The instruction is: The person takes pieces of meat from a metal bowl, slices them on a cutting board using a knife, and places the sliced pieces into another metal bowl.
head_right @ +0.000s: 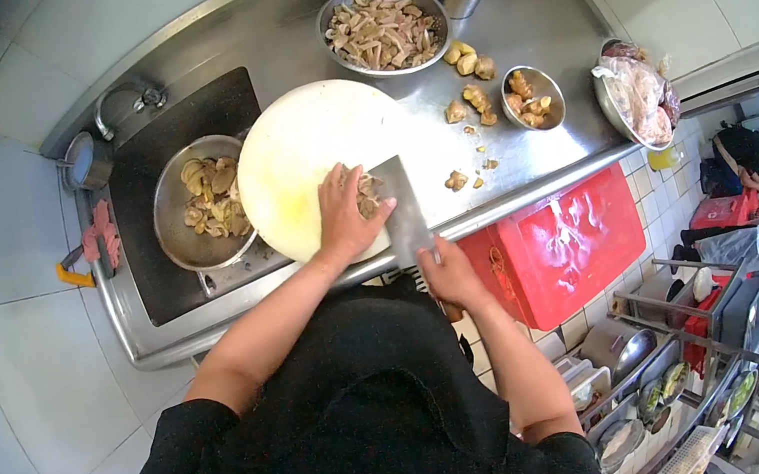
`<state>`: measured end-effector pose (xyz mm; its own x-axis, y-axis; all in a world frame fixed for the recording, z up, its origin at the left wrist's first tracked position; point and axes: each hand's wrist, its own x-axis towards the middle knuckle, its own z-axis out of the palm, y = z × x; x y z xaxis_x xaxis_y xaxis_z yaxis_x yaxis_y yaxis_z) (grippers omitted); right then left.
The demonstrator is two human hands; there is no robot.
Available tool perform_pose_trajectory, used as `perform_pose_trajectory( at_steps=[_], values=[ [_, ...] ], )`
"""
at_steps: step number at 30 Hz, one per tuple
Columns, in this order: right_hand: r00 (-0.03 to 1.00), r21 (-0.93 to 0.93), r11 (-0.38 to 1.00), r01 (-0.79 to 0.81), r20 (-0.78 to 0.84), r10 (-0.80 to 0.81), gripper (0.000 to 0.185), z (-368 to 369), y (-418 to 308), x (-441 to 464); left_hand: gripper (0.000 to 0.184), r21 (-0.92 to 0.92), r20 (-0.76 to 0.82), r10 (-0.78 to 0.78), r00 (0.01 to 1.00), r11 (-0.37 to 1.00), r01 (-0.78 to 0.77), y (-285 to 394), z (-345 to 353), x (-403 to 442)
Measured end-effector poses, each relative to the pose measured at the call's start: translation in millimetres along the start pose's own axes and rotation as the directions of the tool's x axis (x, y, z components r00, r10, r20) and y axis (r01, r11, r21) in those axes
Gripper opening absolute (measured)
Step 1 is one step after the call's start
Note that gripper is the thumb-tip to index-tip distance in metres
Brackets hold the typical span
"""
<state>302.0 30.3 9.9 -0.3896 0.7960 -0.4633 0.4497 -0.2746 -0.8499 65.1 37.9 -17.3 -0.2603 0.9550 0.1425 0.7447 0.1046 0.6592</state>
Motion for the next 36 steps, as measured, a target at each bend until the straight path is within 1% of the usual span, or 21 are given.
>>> perform_pose_trajectory(
  at_steps=[2, 3, 4, 6, 8, 10, 11, 12, 17, 19, 22, 23, 24, 26, 27, 28, 31, 32, 34, 35, 36],
  values=[
    [0.986, -0.284, 0.945, 0.161, -0.002, -0.169, 0.033, 23.7, 48.6, 25.8, 0.069, -0.091, -0.11, -0.019, 0.994, 0.996, 0.009, 7.9, 15.6, 2.3],
    [0.997, -0.041, 0.999, -0.028, 0.069, 0.031, 0.037, 29.3, 1.5, 13.3, 0.069, -0.096, -0.118, -0.01, 0.993, 0.995, -0.002, 6.5, 23.1, 4.3],
    [0.997, -0.016, 0.999, -0.049, 0.058, 0.05, 0.038, 31.6, -20.6, 11.4, 0.059, -0.176, -0.171, -0.055, 0.984, 0.984, 0.024, 4.5, 30.4, 7.8],
    [0.998, -0.043, 0.998, 0.051, 0.036, -0.049, 0.036, 33.8, -18.4, 22.6, 0.049, -0.26, -0.233, -0.095, 0.968, 0.965, 0.032, 3.2, 35.7, 21.5],
    [0.998, -0.02, 1.0, -0.012, 0.064, 0.013, 0.038, 24.3, -32.4, 27.6, 0.035, -0.319, -0.303, -0.149, 0.941, 0.946, 0.047, 2.4, 38.4, 37.6],
    [0.996, 0.034, 0.998, 0.054, 0.069, -0.057, 0.02, 15.9, -65.1, 31.6, 0.03, -0.355, -0.364, -0.125, 0.923, 0.935, -0.014, 16.3, 28.8, 70.1],
    [1.0, 0.057, 0.998, 0.008, 0.026, -0.01, 0.019, 8.8, -89.3, 34.5, 0.029, -0.364, -0.405, -0.072, 0.912, 0.927, -0.088, 23.5, 21.1, 94.1],
    [0.992, 0.008, 0.993, 0.119, -0.048, -0.119, 0.02, 2.1, -93.9, 48.3, 0.028, -0.369, -0.446, -0.021, 0.895, 0.915, -0.163, 31.4, 10.9, 119.8],
    [0.987, 0.279, 0.957, 0.075, -0.156, -0.032, 0.014, -31.3, -196.4, 72.9, 0.027, -0.258, -0.509, 0.201, 0.837, 0.892, -0.372, 43.7, -23.4, 289.7],
    [0.978, 0.291, 0.954, 0.065, -0.211, -0.002, 0.014, -42.1, -202.1, 75.1, 0.034, -0.352, -0.087, 0.111, 0.99, 0.926, -0.135, 27.6, -25.8, 344.5],
    [0.964, 0.246, 0.968, 0.04, -0.264, 0.027, 0.013, -52.5, -168.8, 51.2, 0.043, -0.344, -0.033, 0.047, 0.998, 0.937, -0.056, -22.9, -6.7, 389.1],
    [0.962, 0.219, 0.976, 0.016, -0.271, 0.045, 0.013, -54.8, -152.1, 39.6, 0.045, -0.451, 0.186, -0.001, 0.983, 0.888, 0.086, -1.4, -55.5, 373.6],
    [0.956, 0.177, 0.984, -0.006, -0.289, 0.058, 0.013, -54.9, -138.7, 24.3, 0.045, -0.447, 0.199, -0.008, 0.98, 0.889, 0.099, -16.4, -52.8, 372.7],
    [0.952, 0.143, 0.988, -0.052, -0.293, 0.092, 0.012, -49.4, -117.2, -6.2, 0.036, -0.414, -0.142, 0.103, 0.984, 0.897, -0.154, -59.9, -45.2, 366.5],
    [0.961, 0.181, 0.978, -0.108, -0.231, 0.149, 0.012, -45.5, -108.7, -21.5, 0.036, -0.413, -0.124, 0.083, 0.989, 0.902, -0.128, -78.4, -51.9, 351.4],
    [0.965, 0.212, 0.963, -0.165, -0.166, 0.202, 0.012, -42.2, -101.2, -33.1, 0.032, -0.53, -0.1, 0.023, 0.995, 0.845, -0.073, -93.0, -68.6, 331.5],
    [0.969, 0.167, 0.96, -0.224, -0.065, 0.237, 0.012, -29.6, -80.1, -55.9, 0.031, -0.802, 0.031, -0.235, 0.971, 0.574, 0.165, -146.1, -133.8, 261.9],
    [0.966, 0.167, 0.954, -0.248, -0.028, 0.256, 0.012, -26.2, -81.9, -58.4, 0.032, -0.848, -0.005, -0.307, 0.952, 0.506, 0.159, -179.7, -150.1, 241.0],
    [0.974, -0.096, 0.971, -0.221, -0.071, 0.215, 0.015, -16.6, -87.9, -63.7, 0.031, -0.873, -0.112, -0.498, 0.86, 0.463, 0.155, -234.7, -185.0, 195.1],
    [0.981, -0.212, 0.959, -0.188, -0.09, 0.172, 0.017, -13.6, -77.0, -61.6, 0.031, -0.86, -0.117, -0.52, 0.846, 0.479, 0.175, -258.1, -202.8, 172.9],
    [0.986, -0.324, 0.933, -0.154, -0.11, 0.124, 0.019, -10.4, -66.5, -60.8, 0.03, -0.888, -0.135, -0.642, 0.755, 0.416, 0.196, -280.6, -216.1, 150.7]
  ],
)
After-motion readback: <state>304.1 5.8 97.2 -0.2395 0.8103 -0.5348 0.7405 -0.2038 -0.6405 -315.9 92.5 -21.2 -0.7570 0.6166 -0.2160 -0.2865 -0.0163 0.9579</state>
